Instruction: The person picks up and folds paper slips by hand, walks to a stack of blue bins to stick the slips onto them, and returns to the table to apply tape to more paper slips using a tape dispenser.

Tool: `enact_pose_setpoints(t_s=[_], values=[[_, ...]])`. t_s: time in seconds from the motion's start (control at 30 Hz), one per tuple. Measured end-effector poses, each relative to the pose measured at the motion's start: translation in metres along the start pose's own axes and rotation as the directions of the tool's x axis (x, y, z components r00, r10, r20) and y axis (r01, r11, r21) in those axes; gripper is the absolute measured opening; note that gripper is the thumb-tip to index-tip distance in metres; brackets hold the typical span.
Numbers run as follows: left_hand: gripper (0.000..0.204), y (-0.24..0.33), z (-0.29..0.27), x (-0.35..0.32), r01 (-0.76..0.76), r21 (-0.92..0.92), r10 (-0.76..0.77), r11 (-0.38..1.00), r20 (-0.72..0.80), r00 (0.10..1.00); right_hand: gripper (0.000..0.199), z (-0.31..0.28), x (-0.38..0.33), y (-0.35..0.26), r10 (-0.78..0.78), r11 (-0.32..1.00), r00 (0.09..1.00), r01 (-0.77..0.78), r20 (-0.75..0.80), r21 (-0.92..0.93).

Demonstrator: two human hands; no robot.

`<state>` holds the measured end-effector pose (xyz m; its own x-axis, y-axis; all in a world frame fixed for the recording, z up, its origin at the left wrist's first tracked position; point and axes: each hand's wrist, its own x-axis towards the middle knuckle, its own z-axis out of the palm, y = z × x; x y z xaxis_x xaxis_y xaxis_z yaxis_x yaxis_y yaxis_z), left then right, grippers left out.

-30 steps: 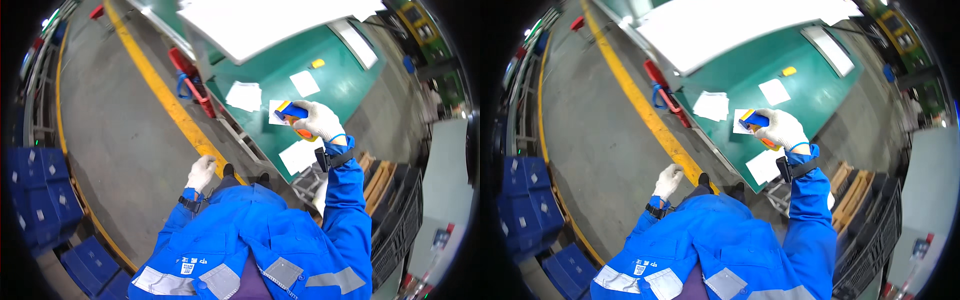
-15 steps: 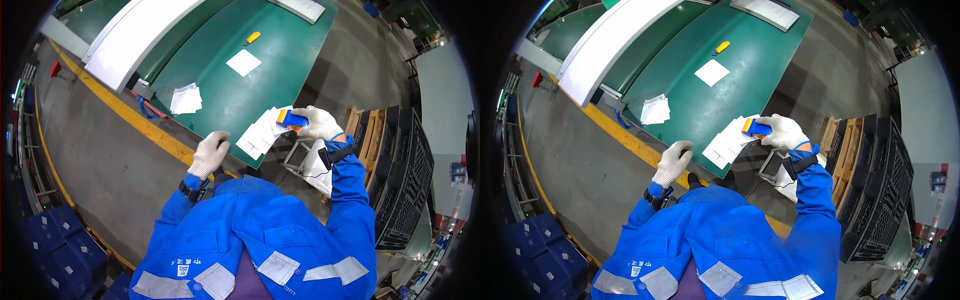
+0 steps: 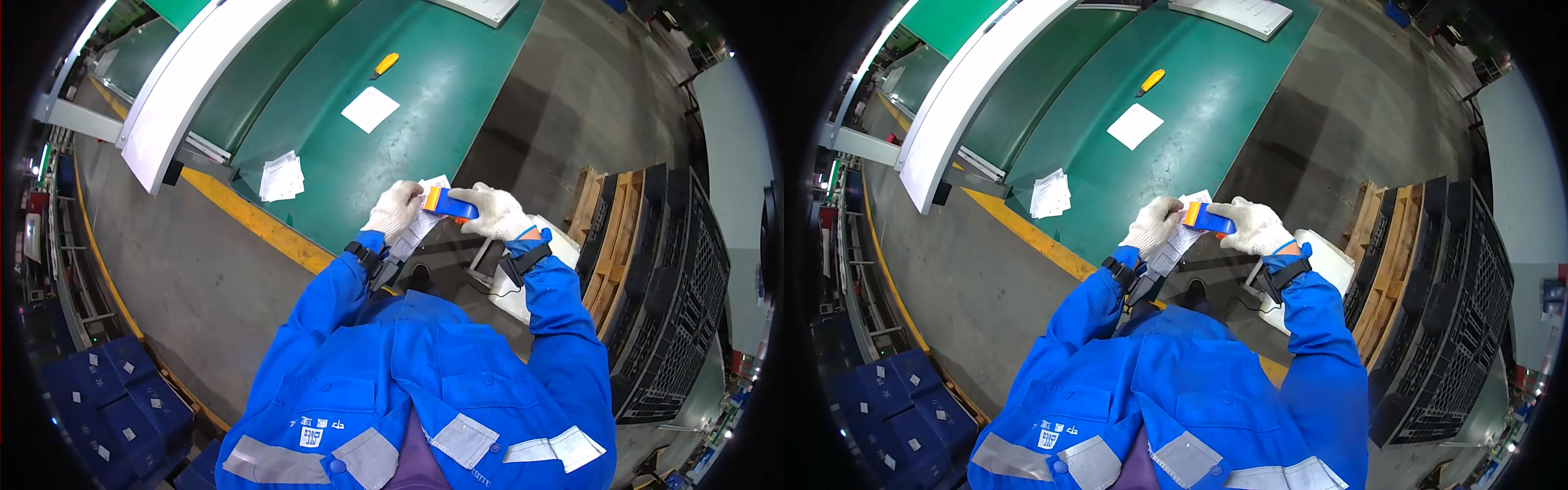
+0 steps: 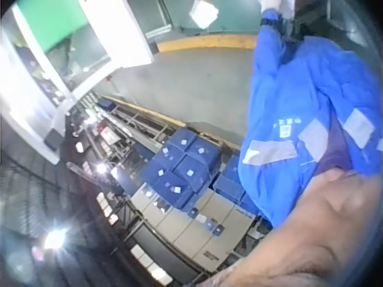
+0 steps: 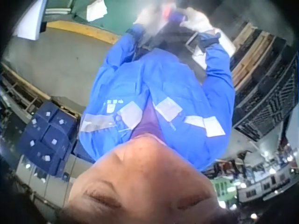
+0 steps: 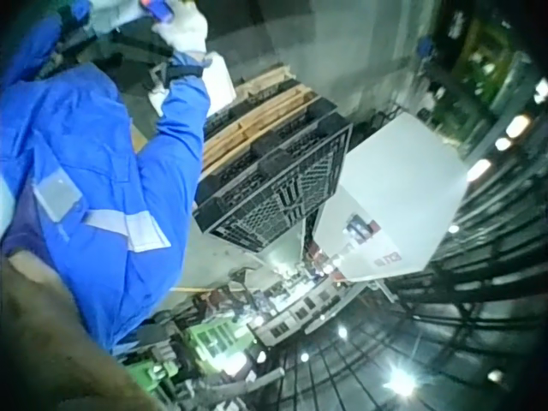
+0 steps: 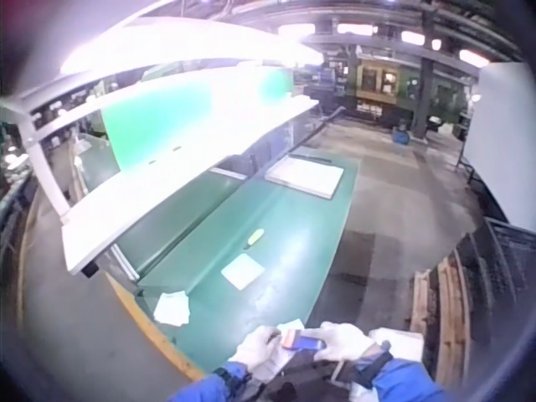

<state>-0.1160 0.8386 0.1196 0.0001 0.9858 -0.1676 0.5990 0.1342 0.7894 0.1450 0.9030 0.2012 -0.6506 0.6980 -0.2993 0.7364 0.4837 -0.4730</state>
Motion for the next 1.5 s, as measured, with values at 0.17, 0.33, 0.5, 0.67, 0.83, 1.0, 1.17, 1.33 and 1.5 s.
enact_pose_setpoints(t_s=[0.17,0.33,0.5,0.67,0.83,1.0,1.17,1.33,1.5], values=[[0.026,-0.006,0.012,0.013,0.026,0.118,-0.025,0.993,-0.012,1.000,0.085,0.017,-0.005,0.029,-0.051,0.999,0.999,0.050,0.010,0.020],[0.028,0.008,0.017,0.024,0.094,0.236,-0.097,0.967,0.003,0.995,0.088,0.032,-0.006,0.046,-0.109,0.991,0.993,0.112,-0.053,0.067],[0.030,0.020,0.018,0.028,0.182,0.283,-0.187,0.942,-0.008,0.982,0.088,0.047,-0.009,0.058,-0.122,0.989,0.986,0.130,-0.114,0.068],[0.033,0.025,0.018,0.032,0.230,0.288,-0.241,0.930,0.003,0.970,0.084,0.055,-0.021,0.074,-0.144,0.987,0.979,0.152,-0.142,0.045],[0.034,0.024,0.017,0.034,0.235,0.298,-0.247,0.925,0.001,0.969,0.078,0.057,-0.053,0.101,-0.075,0.996,0.986,0.082,-0.152,0.041],[0.033,0.024,0.020,0.034,0.249,0.292,-0.258,0.923,-0.007,0.966,0.073,0.059,-0.078,0.106,-0.057,0.998,0.984,0.051,-0.168,-0.036],[0.034,0.024,0.021,0.033,0.252,0.283,-0.259,0.925,-0.010,0.966,0.065,0.062,-0.052,0.076,0.093,0.990,0.995,-0.097,-0.042,-0.104],[0.033,0.022,0.019,0.033,0.236,0.266,-0.245,0.935,0.002,0.970,0.059,0.083,-0.005,0.071,0.338,0.941,0.924,-0.329,0.178,-0.076],[0.030,0.014,0.019,0.028,0.193,0.266,-0.200,0.944,-0.001,0.980,0.056,0.089,-0.051,0.100,0.413,0.905,0.886,-0.425,0.210,0.017]])
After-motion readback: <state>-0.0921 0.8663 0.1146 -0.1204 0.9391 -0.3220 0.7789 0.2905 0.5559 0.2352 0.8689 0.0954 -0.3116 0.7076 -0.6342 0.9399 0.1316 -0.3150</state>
